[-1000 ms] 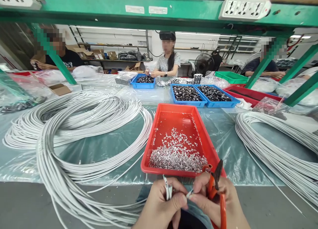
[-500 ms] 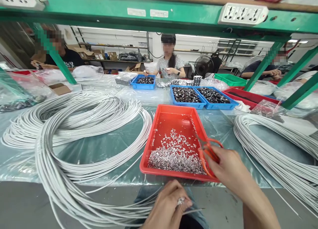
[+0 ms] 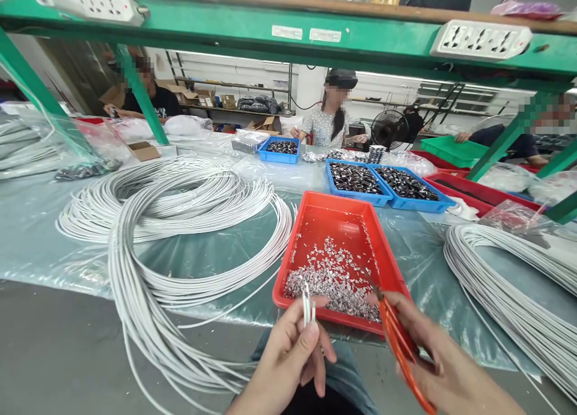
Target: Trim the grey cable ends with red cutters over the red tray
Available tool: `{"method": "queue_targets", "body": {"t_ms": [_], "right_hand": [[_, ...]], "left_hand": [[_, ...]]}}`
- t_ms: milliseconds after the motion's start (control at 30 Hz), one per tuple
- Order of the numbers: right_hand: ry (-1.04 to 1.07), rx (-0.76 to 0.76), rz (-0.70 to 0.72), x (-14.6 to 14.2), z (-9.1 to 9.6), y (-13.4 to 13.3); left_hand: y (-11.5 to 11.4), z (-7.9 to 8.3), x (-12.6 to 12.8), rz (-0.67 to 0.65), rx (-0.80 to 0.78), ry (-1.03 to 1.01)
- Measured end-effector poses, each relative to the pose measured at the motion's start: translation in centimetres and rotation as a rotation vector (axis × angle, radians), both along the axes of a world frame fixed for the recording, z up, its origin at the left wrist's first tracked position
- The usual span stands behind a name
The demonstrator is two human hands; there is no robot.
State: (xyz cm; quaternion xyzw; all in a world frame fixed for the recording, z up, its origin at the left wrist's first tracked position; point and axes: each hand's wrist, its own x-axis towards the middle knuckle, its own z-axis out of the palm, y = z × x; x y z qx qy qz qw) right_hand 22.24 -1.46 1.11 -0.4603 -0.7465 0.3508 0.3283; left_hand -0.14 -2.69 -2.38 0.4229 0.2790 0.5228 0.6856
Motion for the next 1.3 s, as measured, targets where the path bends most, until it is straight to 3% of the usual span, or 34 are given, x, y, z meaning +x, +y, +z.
{"method": "queue_targets", "body": {"t_ms": [133, 233, 333, 500, 667, 767, 833, 933, 1033, 1100, 1200, 1300], "right_hand": [[0.068, -0.133, 0.235, -1.4, -0.4, -1.5], [0.009, -0.177, 0.240, -2.3, -0.2, -1.7], [-0.106, -0.231, 0.260, -2.2, -0.1, -1.6], [-0.161, -0.114, 0.243, -1.5, 0.2, -1.7], [-0.195, 0.076, 0.207, -1.6, 1.3, -1.4], [-0.263, 0.098, 0.210, -1.3, 1.5, -1.2], [-0.302, 0.082, 0.209, -0.9, 1.4, -1.1], [-0.288, 0.044, 0.253, 0.0, 0.9, -0.9], [-0.282, 0.002, 0.242, 0.5, 0.4, -0.6], [-0.188, -0.016, 0.152, 0.2, 0.1, -0.3], [0.180, -0.154, 0.063, -1.2, -0.3, 0.0], [0.457, -0.340, 0.177, -3.6, -0.8, 0.3]], "left_hand": [[0.0, 1.0, -0.1, 0.102, 0.023, 0.053], [0.0, 1.5, -0.1, 0.214, 0.043, 0.158], [0.1, 1.9, -0.2, 0.213, 0.092, 0.245], [0.2, 2.1, -0.3, 0.279, 0.191, 0.376], [0.3, 1.6, -0.1, 0.412, 0.123, 0.460], [0.3, 1.1, -0.1, 0.452, 0.133, 0.509], [0.4, 0.8, -0.1, 0.345, 0.067, 0.373], [0.5, 0.5, -0.1, 0.018, -0.117, -0.003], [0.6, 0.6, -0.1, -0.219, -0.229, -0.181], [0.6, 1.0, 0.0, -0.275, -0.245, -0.206], [0.6, 1.4, 0.4, -0.278, -0.224, -0.213], [0.6, 1.3, 1.0, -0.314, -0.196, -0.145]]}}
